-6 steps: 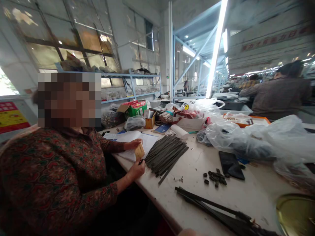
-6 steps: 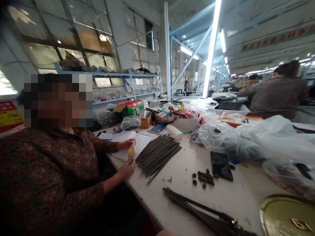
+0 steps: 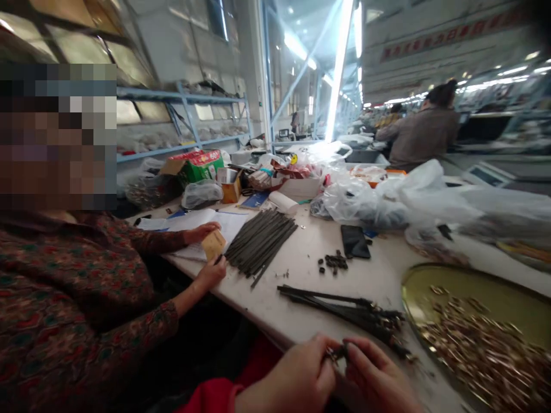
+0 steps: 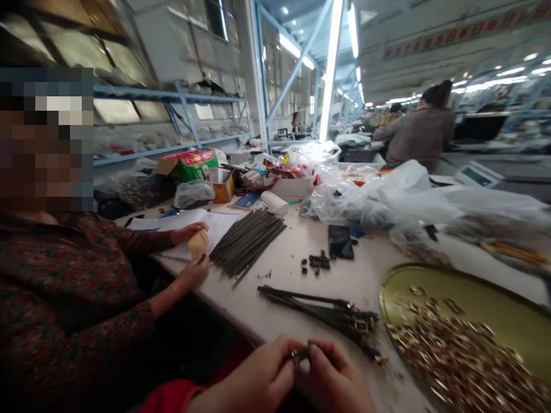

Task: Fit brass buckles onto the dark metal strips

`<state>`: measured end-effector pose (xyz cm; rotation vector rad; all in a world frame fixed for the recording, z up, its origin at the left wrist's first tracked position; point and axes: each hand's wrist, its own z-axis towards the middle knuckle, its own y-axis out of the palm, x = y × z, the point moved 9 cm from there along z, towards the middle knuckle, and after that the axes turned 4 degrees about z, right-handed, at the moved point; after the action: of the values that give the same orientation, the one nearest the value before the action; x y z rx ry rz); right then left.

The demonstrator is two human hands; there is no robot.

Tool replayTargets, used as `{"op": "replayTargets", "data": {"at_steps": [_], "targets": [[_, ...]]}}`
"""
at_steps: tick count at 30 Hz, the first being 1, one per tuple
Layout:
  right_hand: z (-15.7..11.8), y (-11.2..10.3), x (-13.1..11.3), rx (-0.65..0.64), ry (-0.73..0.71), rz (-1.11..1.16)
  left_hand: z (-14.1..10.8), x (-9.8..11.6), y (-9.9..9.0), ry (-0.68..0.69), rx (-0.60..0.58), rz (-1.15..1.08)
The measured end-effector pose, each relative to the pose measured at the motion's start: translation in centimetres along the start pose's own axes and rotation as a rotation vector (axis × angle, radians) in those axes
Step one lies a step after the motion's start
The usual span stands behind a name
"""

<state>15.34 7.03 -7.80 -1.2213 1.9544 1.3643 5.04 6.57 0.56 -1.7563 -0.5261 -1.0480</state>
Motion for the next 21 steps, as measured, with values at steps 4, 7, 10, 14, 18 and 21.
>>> {"op": "replayTargets", "data": {"at_steps": [4, 7, 10, 14, 18, 21], "targets": [[-1.6, 1.6, -1.5, -0.038, -0.098, -0.018, 0.0, 0.1, -0.1, -0.028, 0.045, -0.071], [-2.7, 2.0, -2.0, -0.035, -0.141, -0.040, 0.1, -0.5, 0.0, -0.055, 0.043, -0.090], [-3.0, 1.4, -1.6, -0.013, -0.111, 0.047, 0.2, -0.8, -0.2, -0.077, 0.048, -0.069], [-2.9, 2.4, 0.1, -0.117, 0.058, 0.213, 0.1, -1.0, -0.4, -0.108, 0.058, -0.030], [-3.1, 3.8, 0.7, -0.234, 0.135, 0.297, 0.3, -1.6, -0.9, -0.158, 0.098, 0.125], [-2.7, 3.3, 1.1, -0.212, 0.127, 0.311, 0.7, -2.4, -0.9, -0.226, 0.083, 0.253]]}}
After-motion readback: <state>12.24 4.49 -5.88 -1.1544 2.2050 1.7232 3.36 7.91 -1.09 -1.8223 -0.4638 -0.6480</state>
